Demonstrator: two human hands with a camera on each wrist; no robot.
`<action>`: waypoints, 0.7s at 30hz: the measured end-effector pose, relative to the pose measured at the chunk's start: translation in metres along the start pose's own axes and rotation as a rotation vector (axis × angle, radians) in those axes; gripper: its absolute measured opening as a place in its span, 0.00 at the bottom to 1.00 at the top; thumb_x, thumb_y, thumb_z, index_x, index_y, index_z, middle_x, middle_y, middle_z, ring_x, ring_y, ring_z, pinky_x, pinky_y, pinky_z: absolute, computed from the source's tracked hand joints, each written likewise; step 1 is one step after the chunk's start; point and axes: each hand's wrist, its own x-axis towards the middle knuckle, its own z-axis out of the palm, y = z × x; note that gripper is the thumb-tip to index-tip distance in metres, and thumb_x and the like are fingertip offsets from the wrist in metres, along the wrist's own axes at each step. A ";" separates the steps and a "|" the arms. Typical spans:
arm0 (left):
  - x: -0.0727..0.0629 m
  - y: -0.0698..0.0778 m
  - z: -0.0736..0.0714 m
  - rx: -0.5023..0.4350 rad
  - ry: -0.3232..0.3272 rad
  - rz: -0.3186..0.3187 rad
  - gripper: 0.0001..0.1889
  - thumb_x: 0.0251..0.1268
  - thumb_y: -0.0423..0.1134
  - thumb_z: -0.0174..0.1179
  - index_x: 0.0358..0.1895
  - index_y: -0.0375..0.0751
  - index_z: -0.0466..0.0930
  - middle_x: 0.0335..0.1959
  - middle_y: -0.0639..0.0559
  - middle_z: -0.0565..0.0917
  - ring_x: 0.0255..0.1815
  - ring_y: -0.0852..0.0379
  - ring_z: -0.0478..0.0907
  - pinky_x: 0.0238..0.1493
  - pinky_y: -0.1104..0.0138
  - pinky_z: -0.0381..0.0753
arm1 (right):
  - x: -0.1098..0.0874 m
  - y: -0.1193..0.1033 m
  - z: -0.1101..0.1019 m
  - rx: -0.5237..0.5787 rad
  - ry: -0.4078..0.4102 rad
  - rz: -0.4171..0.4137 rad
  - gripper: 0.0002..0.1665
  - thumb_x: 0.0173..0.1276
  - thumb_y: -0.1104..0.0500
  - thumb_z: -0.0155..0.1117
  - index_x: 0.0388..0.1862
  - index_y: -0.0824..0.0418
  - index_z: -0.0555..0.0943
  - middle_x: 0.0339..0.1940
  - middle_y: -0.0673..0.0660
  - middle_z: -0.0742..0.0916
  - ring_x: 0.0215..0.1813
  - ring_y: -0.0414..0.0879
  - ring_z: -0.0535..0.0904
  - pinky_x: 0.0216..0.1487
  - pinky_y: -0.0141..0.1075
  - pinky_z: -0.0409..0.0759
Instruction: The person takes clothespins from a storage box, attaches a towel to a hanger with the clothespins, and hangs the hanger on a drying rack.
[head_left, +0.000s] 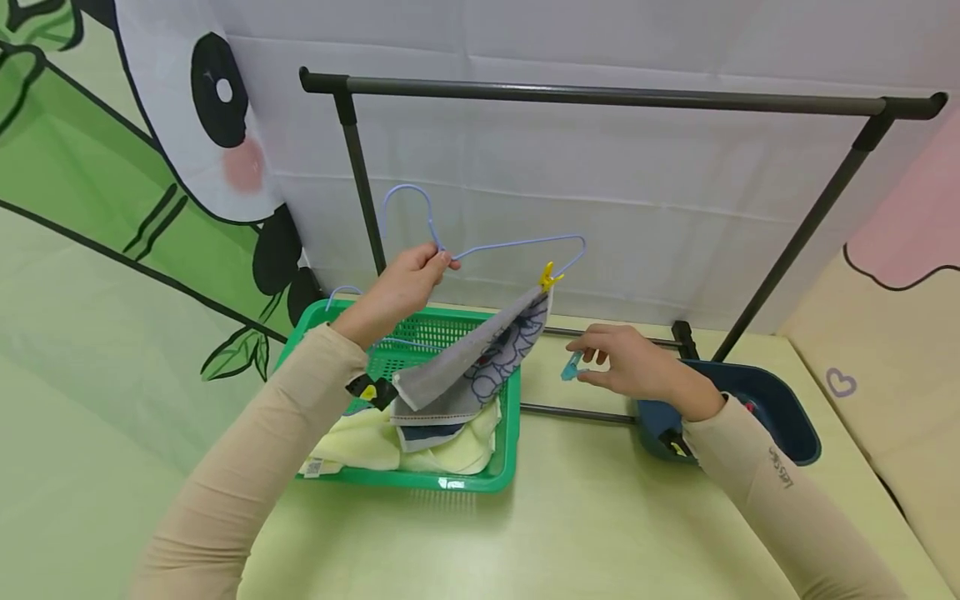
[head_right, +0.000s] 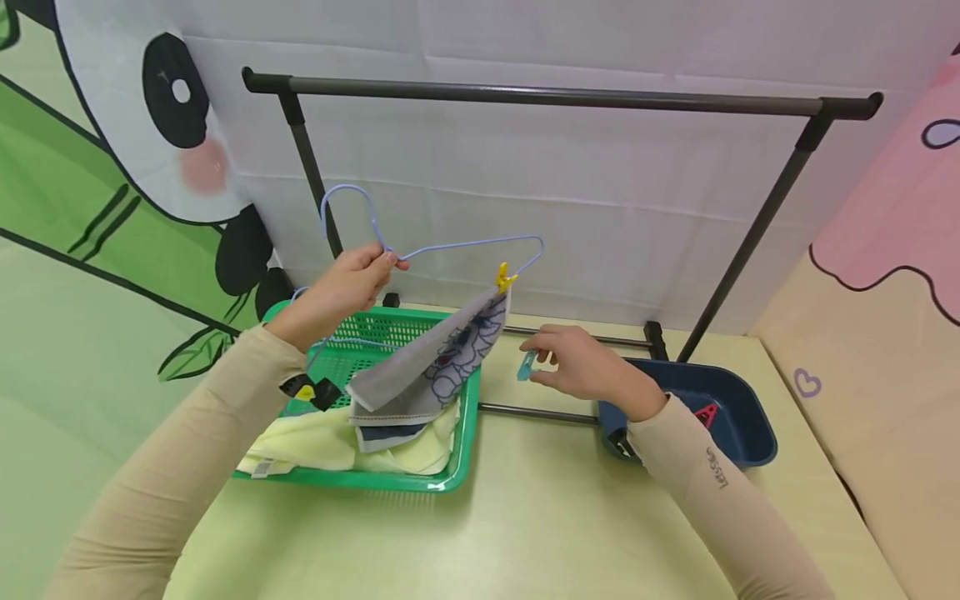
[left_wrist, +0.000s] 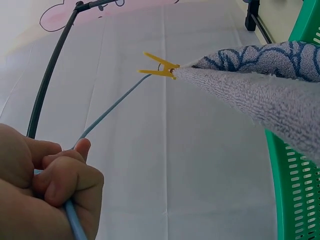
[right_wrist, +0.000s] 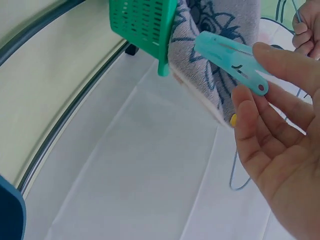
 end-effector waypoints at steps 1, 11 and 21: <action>0.000 0.000 0.000 0.002 -0.002 0.000 0.19 0.78 0.48 0.37 0.55 0.41 0.73 0.22 0.51 0.61 0.16 0.58 0.51 0.21 0.67 0.56 | 0.001 -0.001 0.000 0.000 -0.003 0.007 0.20 0.56 0.63 0.72 0.49 0.64 0.81 0.37 0.53 0.81 0.37 0.45 0.79 0.37 0.37 0.78; -0.001 0.001 0.001 -0.008 -0.007 -0.010 0.19 0.78 0.48 0.37 0.55 0.41 0.73 0.22 0.51 0.61 0.15 0.58 0.52 0.21 0.67 0.56 | 0.007 -0.011 0.005 0.043 0.038 -0.062 0.19 0.57 0.63 0.73 0.47 0.61 0.81 0.41 0.52 0.83 0.39 0.44 0.80 0.37 0.37 0.78; -0.002 0.000 0.001 0.034 -0.010 -0.014 0.20 0.78 0.49 0.36 0.56 0.43 0.74 0.23 0.50 0.61 0.16 0.58 0.52 0.23 0.66 0.57 | 0.016 -0.018 0.012 0.067 0.036 -0.030 0.20 0.56 0.62 0.73 0.48 0.62 0.81 0.40 0.52 0.84 0.39 0.45 0.80 0.38 0.35 0.78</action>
